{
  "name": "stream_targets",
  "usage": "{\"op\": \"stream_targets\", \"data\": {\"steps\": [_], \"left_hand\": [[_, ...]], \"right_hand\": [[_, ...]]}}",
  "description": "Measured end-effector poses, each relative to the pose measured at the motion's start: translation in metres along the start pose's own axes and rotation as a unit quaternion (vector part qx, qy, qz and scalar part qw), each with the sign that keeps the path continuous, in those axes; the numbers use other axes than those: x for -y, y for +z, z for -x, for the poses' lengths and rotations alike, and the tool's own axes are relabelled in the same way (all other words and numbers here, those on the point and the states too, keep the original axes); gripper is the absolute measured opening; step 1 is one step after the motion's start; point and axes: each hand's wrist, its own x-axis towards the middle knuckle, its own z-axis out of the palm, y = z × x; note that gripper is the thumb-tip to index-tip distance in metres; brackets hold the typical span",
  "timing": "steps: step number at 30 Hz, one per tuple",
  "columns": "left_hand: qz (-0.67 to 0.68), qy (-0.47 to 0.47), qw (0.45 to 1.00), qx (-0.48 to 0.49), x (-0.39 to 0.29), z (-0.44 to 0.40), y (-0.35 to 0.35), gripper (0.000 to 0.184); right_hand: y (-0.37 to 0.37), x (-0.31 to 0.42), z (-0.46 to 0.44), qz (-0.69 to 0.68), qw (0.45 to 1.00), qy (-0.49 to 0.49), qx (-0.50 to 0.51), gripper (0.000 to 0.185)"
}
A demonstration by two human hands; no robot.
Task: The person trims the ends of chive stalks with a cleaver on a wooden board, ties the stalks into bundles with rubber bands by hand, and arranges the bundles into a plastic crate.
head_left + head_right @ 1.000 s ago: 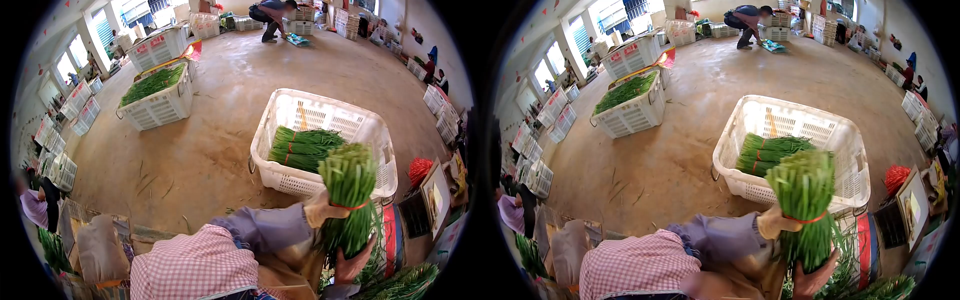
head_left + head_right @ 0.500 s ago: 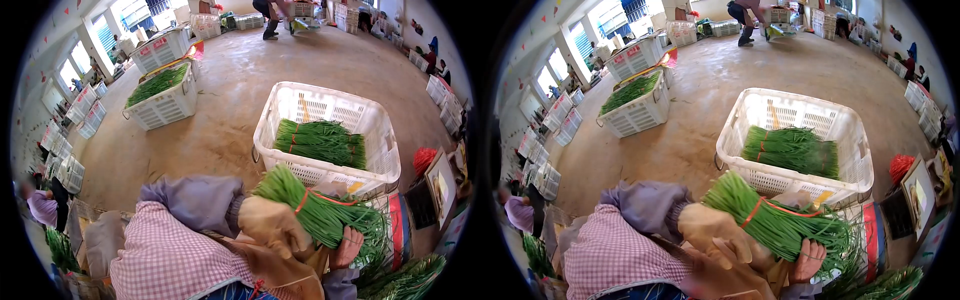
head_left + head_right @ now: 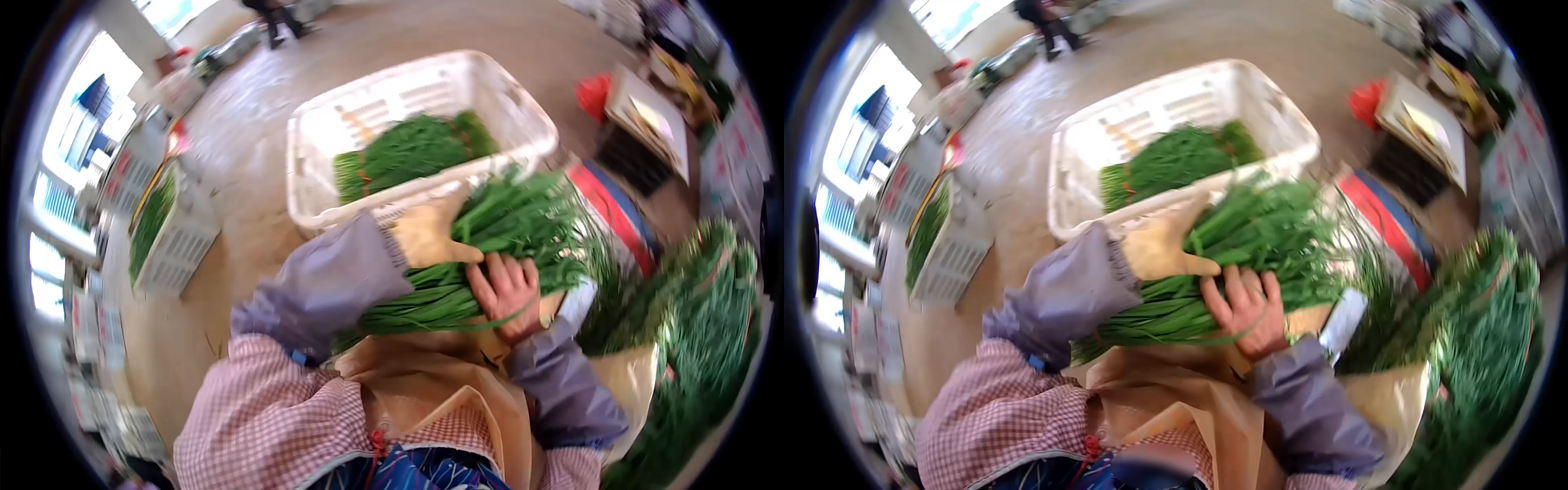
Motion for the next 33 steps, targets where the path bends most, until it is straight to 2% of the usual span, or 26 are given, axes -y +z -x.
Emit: {"op": "stream_targets", "data": {"steps": [1,3,4,5,6,7,9,11,12,13,14,15,17,18,19,20,21,22,25,26,27,28,29,30,31,33], "left_hand": [[-0.025,0.003,0.999,-0.026,0.002,-0.002,0.007,0.1],[0.071,-0.043,0.995,-0.047,0.012,0.001,0.021,0.103],[0.184,-0.094,0.978,-0.033,-0.003,0.002,0.013,0.101],[0.11,-0.107,0.987,-0.04,0.005,0.002,0.015,0.097],[0.133,-0.107,0.984,-0.05,0.008,0.002,0.016,0.096],[0.157,-0.11,0.98,-0.06,0.009,0.001,0.017,0.094],[0.145,-0.105,0.981,-0.069,0.016,0.0,0.02,0.083],[0.211,-0.044,0.973,-0.089,0.027,-0.003,0.035,0.075],[0.231,-0.054,0.969,-0.075,0.025,-0.002,0.036,0.072],[0.251,-0.064,0.964,-0.063,0.01,-0.001,0.03,0.07],[0.27,-0.073,0.959,-0.053,0.002,-0.001,0.028,0.068],[0.261,-0.058,0.961,-0.065,0.003,-0.001,0.031,0.067],[0.243,-0.025,0.966,-0.088,0.006,-0.002,0.04,0.064],[0.271,-0.039,0.957,-0.095,0.0,-0.002,0.044,0.063],[0.289,-0.054,0.951,-0.093,-0.004,0.0,0.046,0.063],[0.307,-0.068,0.945,-0.091,-0.009,0.001,0.048,0.063],[0.324,-0.082,0.938,-0.091,-0.013,0.002,0.048,0.064],[0.366,-0.079,0.924,-0.08,-0.019,0.002,0.045,0.065],[0.332,-0.035,0.941,-0.053,-0.012,0.007,0.039,0.068],[0.181,0.041,0.979,-0.079,-0.019,0.011,0.028,0.077],[0.223,0.028,0.971,-0.076,-0.035,0.024,0.016,0.087],[0.104,0.113,0.982,-0.114,-0.018,0.03,0.003,0.095],[0.133,0.124,0.975,-0.129,-0.021,0.036,-0.014,0.092],[0.164,0.074,0.98,-0.09,-0.032,0.045,-0.038,0.097],[0.175,0.022,0.984,-0.035,-0.031,0.057,-0.049,0.1],[0.167,-0.089,0.978,0.088,-0.026,0.08,-0.063,0.106]], "right_hand": [[0.003,-0.011,0.009,0.033,0.999,0.035,0.015,0.051],[0.006,-0.035,0.03,0.061,0.992,0.101,0.033,0.048],[0.012,-0.05,0.044,0.057,0.987,0.141,0.059,0.046],[0.02,-0.063,0.06,0.053,0.979,0.179,0.082,0.044],[0.027,-0.075,0.076,0.046,0.972,0.215,0.076,0.041],[0.033,-0.091,0.095,0.022,0.961,0.245,0.124,0.055],[0.032,-0.117,0.122,0.031,0.957,0.279,0.076,0.048],[-0.002,-0.133,0.129,0.047,0.935,0.348,0.057,0.036],[-0.007,-0.139,0.137,0.109,0.924,0.368,-0.014,0.035],[-0.019,-0.147,0.141,0.093,0.906,0.409,-0.058,0.033],[-0.036,-0.15,0.132,-0.056,0.853,0.5,-0.141,0.031],[-0.05,-0.142,0.121,-0.1,0.838,0.479,-0.241,0.026],[-0.091,-0.091,0.063,-0.078,0.846,0.45,-0.273,0.025],[-0.095,-0.072,0.047,-0.071,0.895,0.349,-0.267,0.024],[-0.099,-0.044,0.036,-0.181,0.909,0.311,-0.209,0.025],[-0.097,-0.029,0.016,-0.166,0.97,0.166,-0.07,0.031],[-0.072,-0.011,0.01,-0.141,0.982,0.046,-0.117,0.048],[-0.066,0.0,0.001,-0.087,0.995,0.047,-0.006,0.065],[-0.025,-0.008,0.021,-0.127,0.964,0.212,0.095,0.078],[-0.026,-0.013,0.023,-0.18,0.922,0.253,0.23,0.09],[-0.025,-0.014,0.027,-0.187,0.908,0.248,0.281,0.083],[-0.014,-0.011,0.039,-0.404,0.871,0.236,0.15,0.068],[0.001,-0.008,0.053,-0.592,0.778,0.21,0.007,0.054],[0.006,-0.006,0.063,-0.413,0.896,0.161,-0.003,0.048],[0.01,-0.005,0.073,-0.215,0.971,0.103,-0.012,0.043],[0.023,-0.001,0.09,-0.15,0.982,0.116,0.006,0.037]]}}
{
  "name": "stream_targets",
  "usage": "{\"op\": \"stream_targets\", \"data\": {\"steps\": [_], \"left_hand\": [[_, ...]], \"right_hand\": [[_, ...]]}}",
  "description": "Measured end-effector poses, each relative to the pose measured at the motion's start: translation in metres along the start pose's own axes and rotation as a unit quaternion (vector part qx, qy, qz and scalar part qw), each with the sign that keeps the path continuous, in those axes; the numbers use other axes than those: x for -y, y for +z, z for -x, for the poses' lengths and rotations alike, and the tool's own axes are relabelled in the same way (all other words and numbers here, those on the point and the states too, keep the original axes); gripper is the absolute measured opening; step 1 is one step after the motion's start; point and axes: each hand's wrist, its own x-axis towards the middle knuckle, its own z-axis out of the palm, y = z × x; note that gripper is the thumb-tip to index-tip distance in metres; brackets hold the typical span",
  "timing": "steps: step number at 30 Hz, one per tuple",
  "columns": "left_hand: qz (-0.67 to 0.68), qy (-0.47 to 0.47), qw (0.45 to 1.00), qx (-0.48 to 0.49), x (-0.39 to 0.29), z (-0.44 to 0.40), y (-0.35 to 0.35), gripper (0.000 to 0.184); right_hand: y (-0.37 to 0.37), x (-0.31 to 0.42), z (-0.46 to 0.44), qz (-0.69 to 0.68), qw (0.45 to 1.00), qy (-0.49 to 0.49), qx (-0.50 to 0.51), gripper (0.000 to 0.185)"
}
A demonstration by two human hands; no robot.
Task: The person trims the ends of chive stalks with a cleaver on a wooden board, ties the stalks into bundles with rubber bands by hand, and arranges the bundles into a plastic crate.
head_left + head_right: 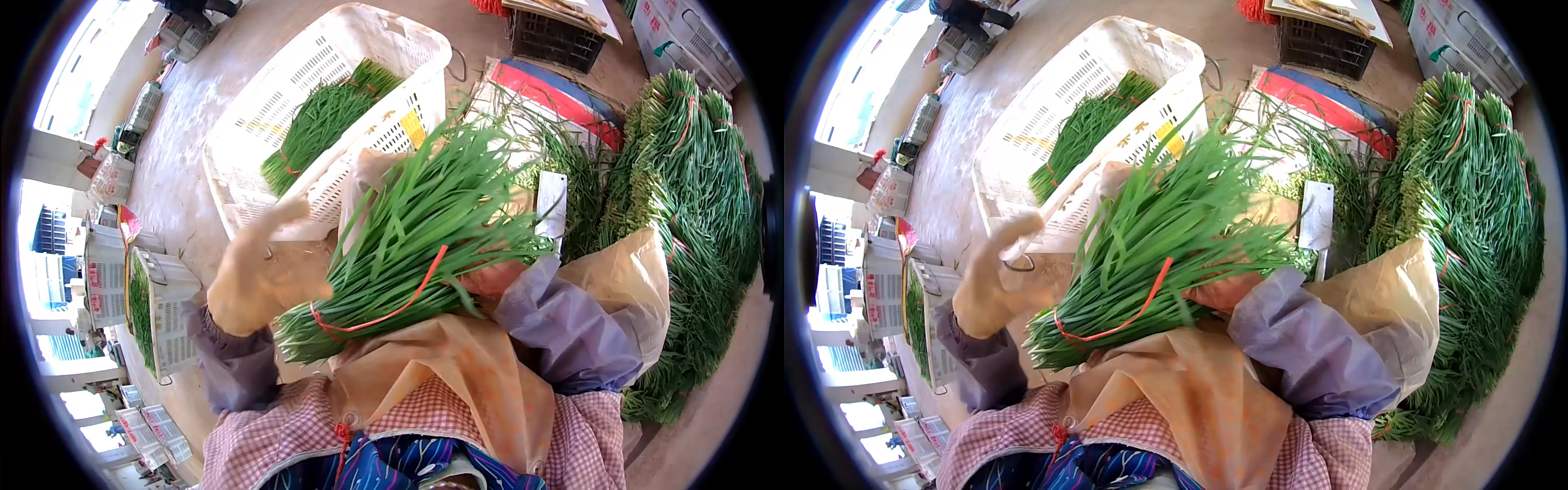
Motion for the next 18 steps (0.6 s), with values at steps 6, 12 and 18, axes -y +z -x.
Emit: {"op": "stream_targets", "data": {"steps": [6,12,18], "left_hand": [[-0.234,-0.044,0.958,0.159,0.033,0.009,0.045,0.121],[-0.192,-0.052,0.97,0.139,0.039,0.009,0.052,0.121],[-0.141,-0.075,0.978,0.131,0.041,0.008,0.055,0.116]], "right_hand": [[-0.015,0.001,-0.016,-0.419,0.892,0.16,-0.051,0.033],[-0.045,-0.122,0.049,0.259,0.929,0.259,0.044,0.031],[-0.144,-0.05,0.013,-0.132,0.855,0.447,-0.229,0.02]]}}
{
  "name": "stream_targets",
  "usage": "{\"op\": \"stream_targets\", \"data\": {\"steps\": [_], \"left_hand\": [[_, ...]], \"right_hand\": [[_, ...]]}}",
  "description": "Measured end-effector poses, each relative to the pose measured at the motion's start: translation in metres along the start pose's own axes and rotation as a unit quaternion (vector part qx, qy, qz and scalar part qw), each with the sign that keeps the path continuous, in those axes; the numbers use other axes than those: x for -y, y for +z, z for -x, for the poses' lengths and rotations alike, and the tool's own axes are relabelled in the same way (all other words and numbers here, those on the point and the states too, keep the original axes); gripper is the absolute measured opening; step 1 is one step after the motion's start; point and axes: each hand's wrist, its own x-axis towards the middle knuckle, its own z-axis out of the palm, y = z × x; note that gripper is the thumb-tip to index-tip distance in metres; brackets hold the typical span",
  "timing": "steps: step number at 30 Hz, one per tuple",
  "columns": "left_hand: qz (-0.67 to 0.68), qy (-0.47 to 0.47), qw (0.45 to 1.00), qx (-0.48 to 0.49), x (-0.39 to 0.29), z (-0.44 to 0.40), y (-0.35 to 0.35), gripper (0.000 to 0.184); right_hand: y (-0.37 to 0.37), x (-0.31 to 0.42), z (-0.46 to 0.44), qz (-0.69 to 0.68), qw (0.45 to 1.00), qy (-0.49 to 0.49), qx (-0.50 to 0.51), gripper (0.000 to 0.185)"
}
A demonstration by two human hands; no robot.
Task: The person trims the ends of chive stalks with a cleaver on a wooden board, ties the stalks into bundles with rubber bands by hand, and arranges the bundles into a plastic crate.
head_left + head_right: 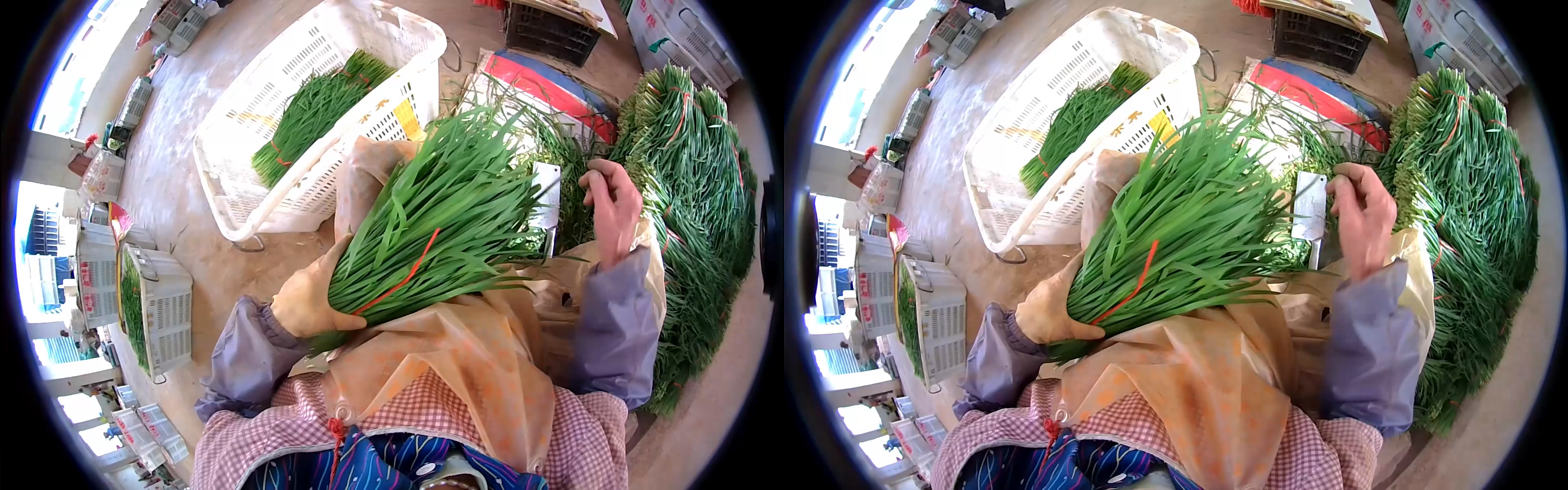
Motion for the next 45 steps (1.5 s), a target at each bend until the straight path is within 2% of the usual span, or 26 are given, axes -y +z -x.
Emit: {"op": "stream_targets", "data": {"steps": [2,4,6,9,12,17,23,27,29,33,36,37,41,44,45], "left_hand": [[0.011,0.01,1.0,-0.006,0.0,-0.001,0.001,0.114],[0.017,0.039,0.999,-0.018,0.001,-0.002,0.003,0.113],[-0.011,0.041,0.999,-0.025,0.0,-0.003,0.002,0.113],[-0.006,0.044,0.999,0.007,-0.007,-0.01,-0.007,0.111],[0.052,0.07,0.996,0.036,0.001,-0.014,-0.012,0.108],[0.095,0.093,0.99,0.05,0.018,-0.021,-0.01,0.11],[0.112,0.083,0.988,0.064,0.018,-0.022,-0.012,0.113],[0.115,0.09,0.987,0.068,0.018,-0.023,-0.012,0.113],[0.119,0.094,0.986,0.069,0.018,-0.023,-0.012,0.113],[0.128,0.096,0.985,0.066,0.02,-0.024,-0.01,0.114],[0.122,0.089,0.987,0.062,0.015,-0.023,-0.011,0.115],[0.119,0.086,0.987,0.061,0.014,-0.023,-0.011,0.115],[0.127,0.086,0.986,0.064,0.015,-0.024,-0.01,0.114],[0.138,0.084,0.985,0.064,0.014,-0.025,-0.01,0.113],[0.147,0.084,0.984,0.063,0.015,-0.025,-0.009,0.113]], "right_hand": [[0.019,0.028,0.031,0.035,0.977,-0.208,-0.026,0.017],[0.039,0.055,0.055,0.038,0.904,-0.415,0.098,0.021],[0.072,0.061,0.077,0.081,0.826,-0.521,0.197,0.028],[0.086,0.037,0.079,0.126,0.836,-0.514,0.148,0.034],[0.09,0.029,0.073,0.061,0.897,-0.434,0.055,0.026],[0.093,0.026,0.076,-0.029,0.95,-0.312,0.012,0.023],[0.095,0.037,0.067,-0.088,0.957,-0.274,-0.023,0.02],[0.091,0.049,0.064,-0.15,0.982,-0.071,0.094,0.015],[0.094,0.049,0.062,-0.23,0.961,0.032,0.148,0.017],[0.101,0.047,0.055,-0.36,0.903,0.132,0.194,0.017],[0.112,0.041,0.057,-0.39,0.888,0.103,0.22,0.014],[0.113,0.044,0.06,-0.324,0.925,0.064,0.189,0.02],[0.106,0.061,0.069,-0.207,0.969,-0.022,0.136,0.033],[0.106,0.06,0.064,-0.271,0.939,0.031,0.211,0.032],[0.113,0.054,0.064,-0.365,0.903,0.046,0.22,0.024]]}}
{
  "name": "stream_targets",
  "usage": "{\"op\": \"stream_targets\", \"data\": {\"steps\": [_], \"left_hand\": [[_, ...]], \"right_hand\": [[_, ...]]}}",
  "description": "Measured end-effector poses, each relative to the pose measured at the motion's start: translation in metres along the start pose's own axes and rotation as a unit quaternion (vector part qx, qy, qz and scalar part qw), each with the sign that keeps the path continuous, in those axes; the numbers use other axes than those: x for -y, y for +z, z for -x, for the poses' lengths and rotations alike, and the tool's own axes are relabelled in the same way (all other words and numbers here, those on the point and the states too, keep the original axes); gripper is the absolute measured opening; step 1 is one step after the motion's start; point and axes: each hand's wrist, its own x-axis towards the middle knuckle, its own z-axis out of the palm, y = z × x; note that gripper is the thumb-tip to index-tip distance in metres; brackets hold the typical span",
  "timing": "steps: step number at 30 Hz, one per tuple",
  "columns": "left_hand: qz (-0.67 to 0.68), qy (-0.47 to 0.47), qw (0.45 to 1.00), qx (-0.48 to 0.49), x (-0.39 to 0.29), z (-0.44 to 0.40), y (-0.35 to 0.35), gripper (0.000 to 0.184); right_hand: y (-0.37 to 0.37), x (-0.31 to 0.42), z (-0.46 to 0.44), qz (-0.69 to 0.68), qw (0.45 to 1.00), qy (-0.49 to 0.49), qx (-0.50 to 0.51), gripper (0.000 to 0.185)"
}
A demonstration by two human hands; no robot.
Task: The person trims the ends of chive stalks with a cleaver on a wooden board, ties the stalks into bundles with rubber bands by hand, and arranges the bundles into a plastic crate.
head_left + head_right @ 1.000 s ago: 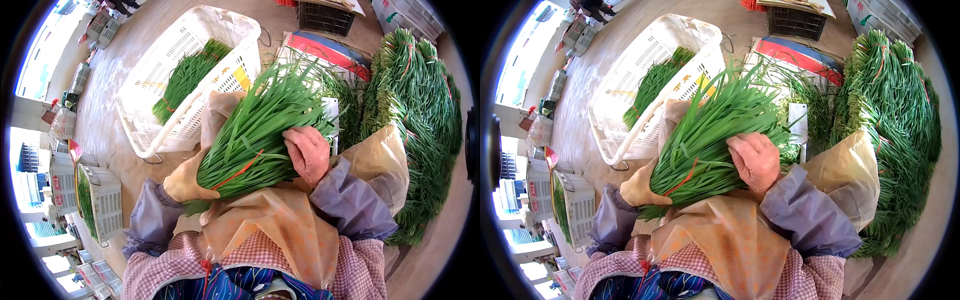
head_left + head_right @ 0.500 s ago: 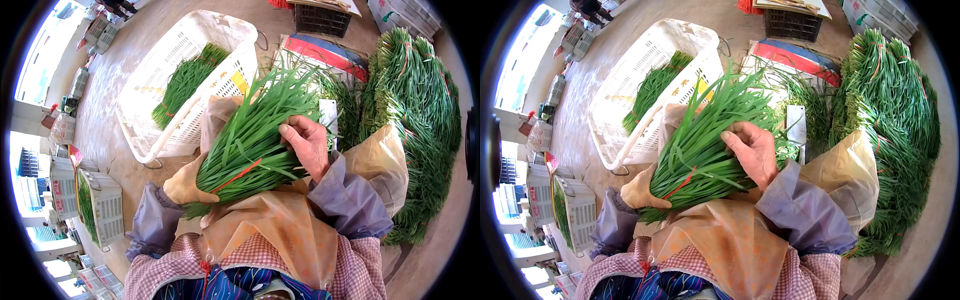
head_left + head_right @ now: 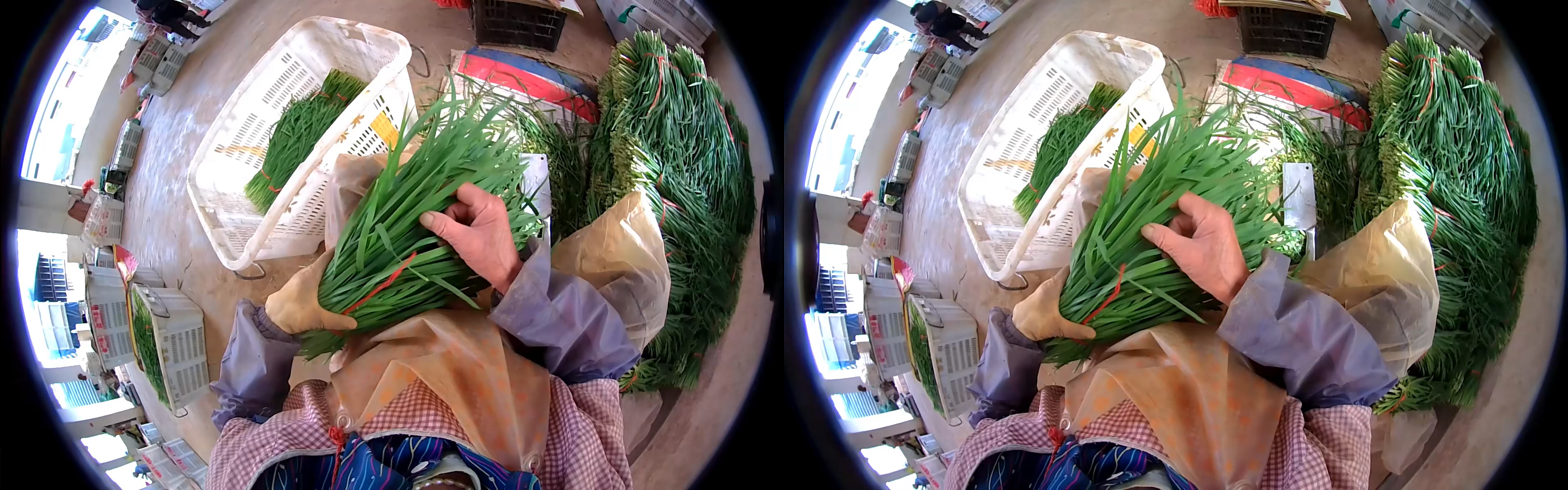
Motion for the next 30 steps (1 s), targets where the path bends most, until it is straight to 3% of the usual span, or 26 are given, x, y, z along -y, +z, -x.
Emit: {"op": "stream_targets", "data": {"steps": [3,14,18,19,21,23,25,28,30], "left_hand": [[-0.005,0.001,1.0,-0.001,0.0,-0.001,0.0,0.112],[-0.018,-0.016,1.0,0.015,-0.003,-0.002,-0.003,0.114],[-0.022,-0.014,1.0,0.01,0.0,-0.001,-0.003,0.113],[-0.023,-0.015,1.0,0.009,0.001,-0.001,-0.003,0.112],[-0.02,-0.023,1.0,0.007,0.0,-0.001,-0.003,0.112],[-0.018,-0.028,0.999,0.006,0.003,0.0,-0.003,0.112],[-0.019,-0.02,1.0,0.0,0.005,0.001,-0.002,0.111],[-0.027,-0.024,0.999,0.002,0.005,0.0,-0.002,0.111],[-0.025,-0.026,0.999,0.001,0.002,-0.001,-0.002,0.11]], "right_hand": [[-0.005,-0.002,0.001,-0.041,0.997,0.065,-0.013,0.014],[-0.015,-0.021,0.021,-0.14,0.99,0.019,-0.025,0.008],[-0.022,-0.016,0.017,-0.046,0.998,0.013,-0.034,0.009],[-0.022,-0.009,0.017,0.058,0.995,-0.064,-0.058,0.011],[-0.023,0.007,0.015,0.261,0.935,-0.217,-0.098,0.015],[-0.025,0.022,0.022,0.318,0.893,-0.278,-0.157,0.02],[-0.03,0.041,0.033,0.411,0.824,-0.363,-0.143,0.02],[-0.017,0.048,0.054,0.395,0.875,-0.279,0.025,0.017],[-0.005,0.025,0.05,0.437,0.858,-0.268,0.015,0.015]]}}
